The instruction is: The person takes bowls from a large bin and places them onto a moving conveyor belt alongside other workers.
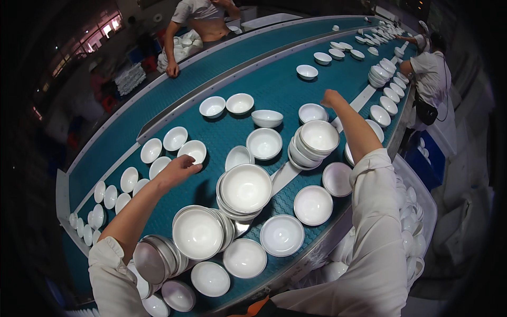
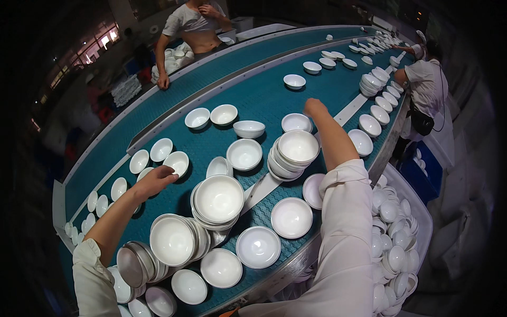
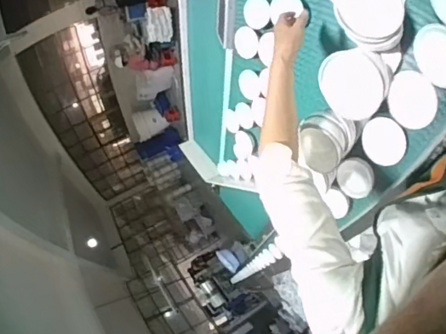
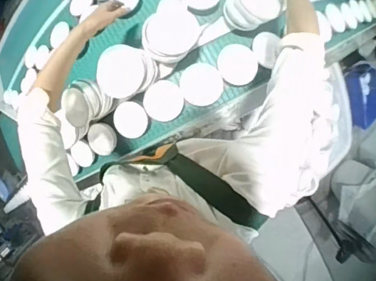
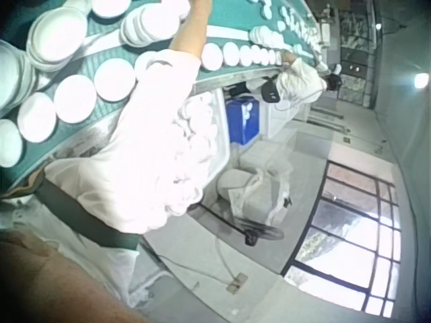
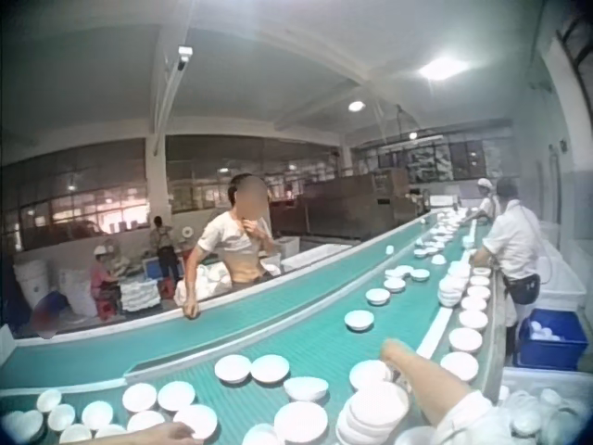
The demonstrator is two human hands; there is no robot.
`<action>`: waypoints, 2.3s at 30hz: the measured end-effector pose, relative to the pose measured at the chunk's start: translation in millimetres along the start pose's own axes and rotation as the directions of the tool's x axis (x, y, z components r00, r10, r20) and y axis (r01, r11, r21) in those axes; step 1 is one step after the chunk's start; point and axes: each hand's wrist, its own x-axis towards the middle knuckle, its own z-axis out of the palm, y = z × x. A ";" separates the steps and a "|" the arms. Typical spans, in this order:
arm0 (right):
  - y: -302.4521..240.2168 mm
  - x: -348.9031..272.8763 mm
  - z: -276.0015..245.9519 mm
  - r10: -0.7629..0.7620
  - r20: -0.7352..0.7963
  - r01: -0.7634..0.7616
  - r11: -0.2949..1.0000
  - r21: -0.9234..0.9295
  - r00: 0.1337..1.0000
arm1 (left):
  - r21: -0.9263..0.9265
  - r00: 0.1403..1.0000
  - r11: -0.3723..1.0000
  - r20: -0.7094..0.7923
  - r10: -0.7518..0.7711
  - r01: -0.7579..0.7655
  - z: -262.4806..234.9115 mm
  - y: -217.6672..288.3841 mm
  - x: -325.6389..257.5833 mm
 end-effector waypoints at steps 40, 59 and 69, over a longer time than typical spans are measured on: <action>-151.1 62.8 79.5 -0.609 0.764 -0.164 0.748 0.643 0.216 | -0.129 0.915 0.938 0.300 -0.271 0.320 85.3 59.8 168.2; -265.7 -12.2 58.8 -0.636 0.746 0.422 0.743 0.520 0.199 | -0.810 0.329 0.583 -0.535 -0.778 0.062 64.2 5.7 -361.8; -336.2 -128.6 -72.9 -0.876 0.367 0.642 0.479 0.599 0.311 | -0.893 0.579 0.438 -0.303 -0.757 0.106 109.2 -75.3 -285.8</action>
